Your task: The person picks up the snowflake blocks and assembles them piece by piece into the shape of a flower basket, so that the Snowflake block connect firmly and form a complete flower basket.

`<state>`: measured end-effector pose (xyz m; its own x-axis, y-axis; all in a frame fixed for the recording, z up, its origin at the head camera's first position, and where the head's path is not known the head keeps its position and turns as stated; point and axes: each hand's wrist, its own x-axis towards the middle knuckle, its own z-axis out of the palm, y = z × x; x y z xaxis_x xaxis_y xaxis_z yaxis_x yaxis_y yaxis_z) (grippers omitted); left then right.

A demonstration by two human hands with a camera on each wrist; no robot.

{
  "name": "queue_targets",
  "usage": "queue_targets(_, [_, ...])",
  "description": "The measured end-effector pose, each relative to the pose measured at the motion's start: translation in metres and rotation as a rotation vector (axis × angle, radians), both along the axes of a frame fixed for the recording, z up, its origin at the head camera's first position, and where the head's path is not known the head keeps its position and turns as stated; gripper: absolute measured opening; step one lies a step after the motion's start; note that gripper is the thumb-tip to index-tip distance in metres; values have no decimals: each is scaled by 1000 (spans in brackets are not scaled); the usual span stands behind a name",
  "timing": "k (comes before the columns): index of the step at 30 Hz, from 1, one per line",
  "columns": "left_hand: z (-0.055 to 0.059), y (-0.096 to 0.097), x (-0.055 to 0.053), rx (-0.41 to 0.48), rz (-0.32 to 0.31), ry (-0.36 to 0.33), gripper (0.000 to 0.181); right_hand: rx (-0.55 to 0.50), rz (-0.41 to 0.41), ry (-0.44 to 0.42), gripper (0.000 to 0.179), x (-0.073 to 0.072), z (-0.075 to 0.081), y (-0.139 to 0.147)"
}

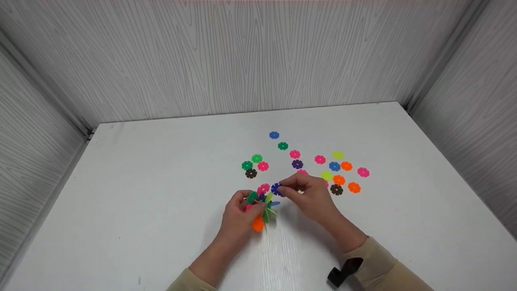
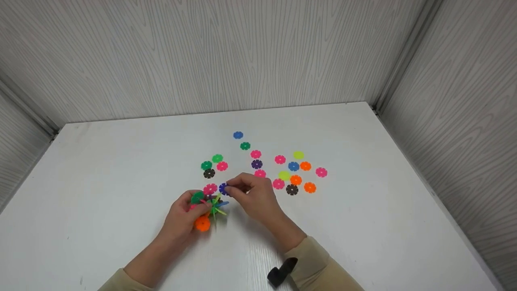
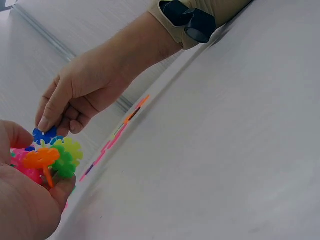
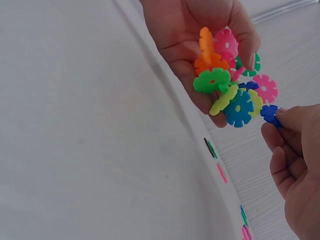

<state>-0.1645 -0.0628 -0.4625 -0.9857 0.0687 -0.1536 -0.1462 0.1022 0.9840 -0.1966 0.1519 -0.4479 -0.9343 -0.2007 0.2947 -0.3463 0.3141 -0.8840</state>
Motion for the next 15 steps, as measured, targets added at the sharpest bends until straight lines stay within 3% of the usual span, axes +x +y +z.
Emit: queue_targets(15, [-3,-2,0,-44,-3,27,50,30,42,57,9,0,-1,0])
